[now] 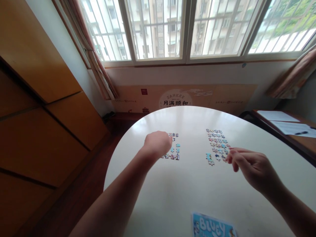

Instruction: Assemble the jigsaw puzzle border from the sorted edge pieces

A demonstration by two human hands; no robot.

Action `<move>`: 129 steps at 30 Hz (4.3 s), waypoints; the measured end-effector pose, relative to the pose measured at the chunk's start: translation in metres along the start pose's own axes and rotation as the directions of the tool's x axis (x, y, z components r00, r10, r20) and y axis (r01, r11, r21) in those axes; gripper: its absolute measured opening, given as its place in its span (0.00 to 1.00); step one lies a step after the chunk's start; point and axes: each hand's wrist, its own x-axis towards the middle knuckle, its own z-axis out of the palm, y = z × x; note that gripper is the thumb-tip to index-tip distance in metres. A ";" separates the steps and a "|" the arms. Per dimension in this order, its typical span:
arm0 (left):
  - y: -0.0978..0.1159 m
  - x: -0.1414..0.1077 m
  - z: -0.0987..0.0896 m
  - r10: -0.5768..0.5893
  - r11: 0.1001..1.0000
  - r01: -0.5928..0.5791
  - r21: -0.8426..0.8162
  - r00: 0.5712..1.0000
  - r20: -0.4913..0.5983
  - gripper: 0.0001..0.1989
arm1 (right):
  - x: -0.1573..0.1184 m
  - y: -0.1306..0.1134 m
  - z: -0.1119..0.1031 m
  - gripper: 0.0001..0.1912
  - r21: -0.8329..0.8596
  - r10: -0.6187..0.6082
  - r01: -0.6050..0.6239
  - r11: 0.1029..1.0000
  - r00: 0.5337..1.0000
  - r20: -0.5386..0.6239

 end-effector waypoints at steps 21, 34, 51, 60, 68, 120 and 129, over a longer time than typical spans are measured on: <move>-0.048 0.022 0.004 -0.082 0.994 0.064 0.086 0.970 0.228 0.21 | 0.000 -0.002 0.006 0.27 -0.058 -0.018 0.027 0.998 0.989 0.147; -0.049 0.022 0.003 -0.086 0.994 0.070 0.086 0.976 0.202 0.15 | 0.002 -0.007 0.007 0.27 -0.044 -0.045 0.052 0.998 0.988 0.145; -0.050 0.030 0.013 -0.087 0.995 0.074 0.068 0.973 0.213 0.19 | 0.001 -0.009 0.008 0.27 -0.024 -0.057 0.062 0.998 0.984 0.170; -0.068 0.037 0.010 -0.164 0.984 0.145 0.103 0.962 0.216 0.17 | 0.002 -0.007 0.007 0.26 0.000 -0.067 0.068 0.998 0.982 0.177; -0.047 0.024 0.005 -0.127 0.989 0.114 0.093 0.980 0.154 0.13 | 0.002 -0.008 0.007 0.26 -0.002 -0.069 0.070 0.998 0.982 0.176; -0.049 0.029 0.010 0.014 0.996 0.009 -0.094 0.971 0.240 0.07 | 0.003 -0.010 0.009 0.25 0.011 -0.107 0.108 0.994 0.962 0.252; -0.031 0.007 -0.003 0.247 0.949 -0.205 -0.239 0.956 0.160 0.06 | 0.007 -0.011 0.007 0.26 -0.009 -0.088 0.093 0.996 0.965 0.248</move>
